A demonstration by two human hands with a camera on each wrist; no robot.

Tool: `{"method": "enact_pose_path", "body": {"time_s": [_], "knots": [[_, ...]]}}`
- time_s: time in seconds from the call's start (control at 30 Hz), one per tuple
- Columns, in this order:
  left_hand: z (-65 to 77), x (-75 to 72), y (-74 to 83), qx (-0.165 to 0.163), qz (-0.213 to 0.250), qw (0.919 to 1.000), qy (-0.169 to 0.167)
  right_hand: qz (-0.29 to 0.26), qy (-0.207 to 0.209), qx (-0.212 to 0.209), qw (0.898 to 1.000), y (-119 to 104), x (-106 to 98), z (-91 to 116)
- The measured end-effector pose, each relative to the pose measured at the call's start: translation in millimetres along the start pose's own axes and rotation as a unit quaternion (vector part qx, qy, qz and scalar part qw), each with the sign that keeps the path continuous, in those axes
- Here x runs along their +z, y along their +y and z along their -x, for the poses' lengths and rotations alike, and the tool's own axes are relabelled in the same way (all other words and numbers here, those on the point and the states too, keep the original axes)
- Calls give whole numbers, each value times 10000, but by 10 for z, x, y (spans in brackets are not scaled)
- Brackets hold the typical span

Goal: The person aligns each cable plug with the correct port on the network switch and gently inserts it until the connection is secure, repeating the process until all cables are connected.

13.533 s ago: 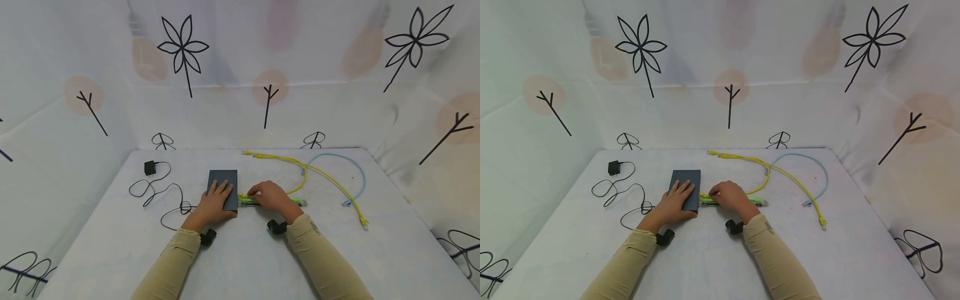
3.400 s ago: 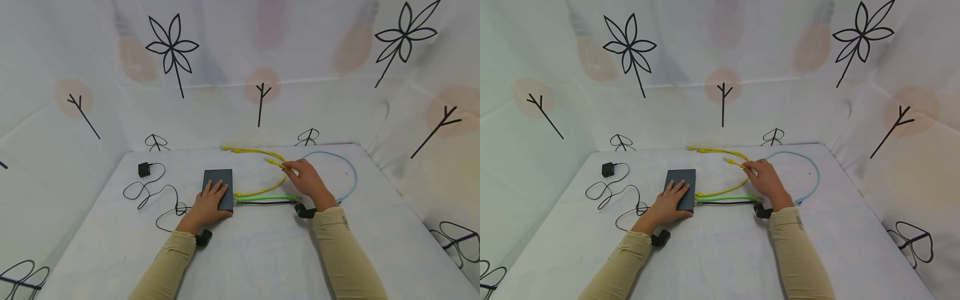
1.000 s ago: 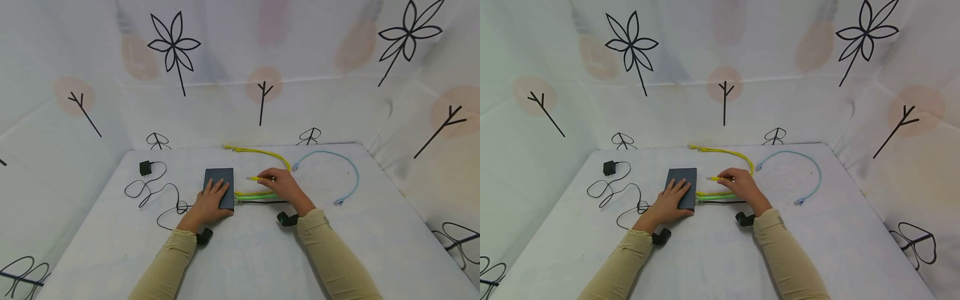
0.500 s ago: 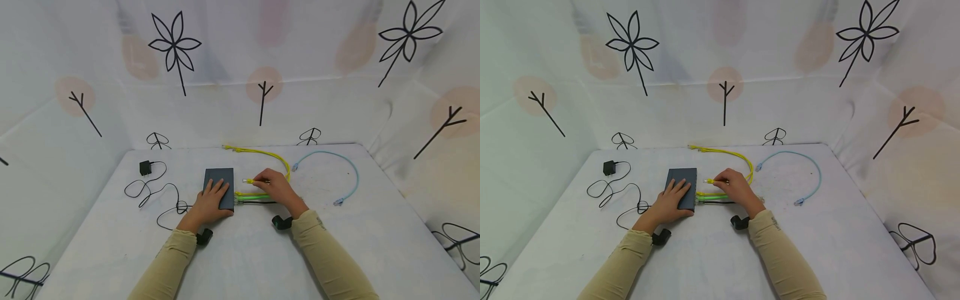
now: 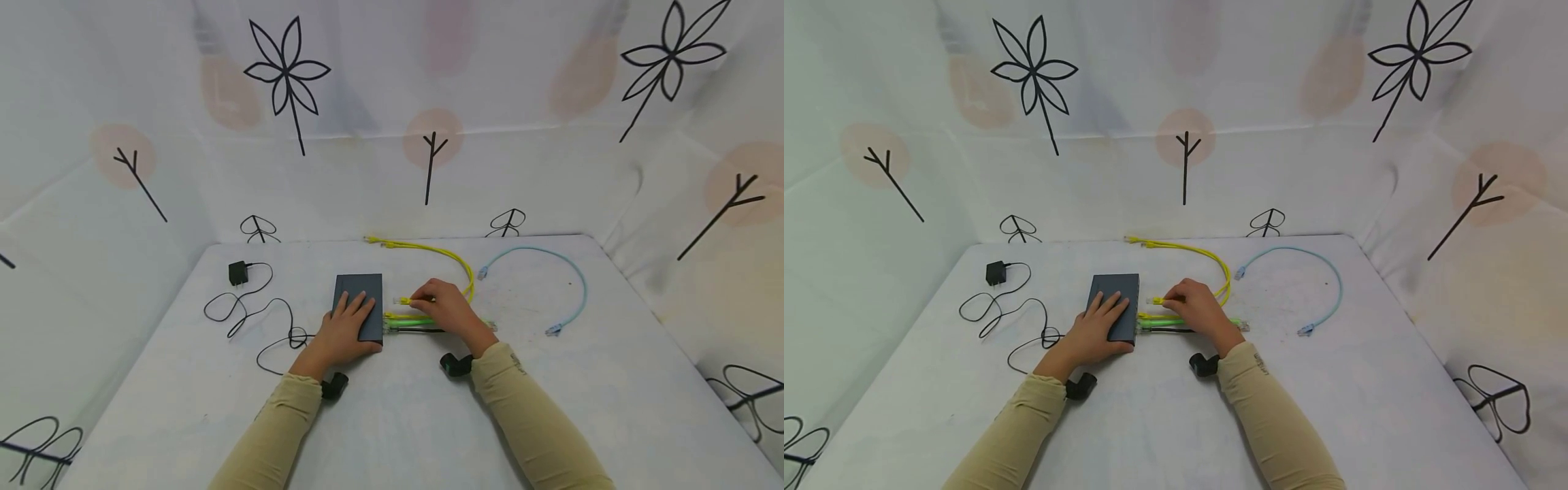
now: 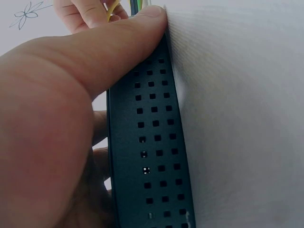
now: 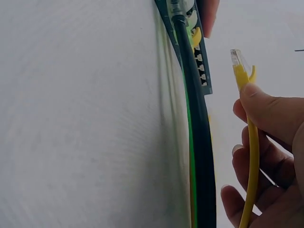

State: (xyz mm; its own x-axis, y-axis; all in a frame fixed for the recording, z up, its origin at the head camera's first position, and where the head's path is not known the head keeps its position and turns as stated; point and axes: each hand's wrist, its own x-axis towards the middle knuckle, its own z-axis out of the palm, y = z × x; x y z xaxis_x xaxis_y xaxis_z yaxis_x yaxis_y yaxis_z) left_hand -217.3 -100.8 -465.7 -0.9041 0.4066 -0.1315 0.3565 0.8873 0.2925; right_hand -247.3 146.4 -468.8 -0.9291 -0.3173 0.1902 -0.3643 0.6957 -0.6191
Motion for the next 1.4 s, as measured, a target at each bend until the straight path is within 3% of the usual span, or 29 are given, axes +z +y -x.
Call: {"method": "enact_pose_path", "body": {"time_s": [0.33, 1.4], "knots": [[-2, 14, -13, 13, -47, 10000, 38, 57, -281, 282, 9992, 4, 39, -37], [-19, 20, -30, -16, -44, 10000, 34, 275, -781, 372, 9959, -41, 181, -156]]}}
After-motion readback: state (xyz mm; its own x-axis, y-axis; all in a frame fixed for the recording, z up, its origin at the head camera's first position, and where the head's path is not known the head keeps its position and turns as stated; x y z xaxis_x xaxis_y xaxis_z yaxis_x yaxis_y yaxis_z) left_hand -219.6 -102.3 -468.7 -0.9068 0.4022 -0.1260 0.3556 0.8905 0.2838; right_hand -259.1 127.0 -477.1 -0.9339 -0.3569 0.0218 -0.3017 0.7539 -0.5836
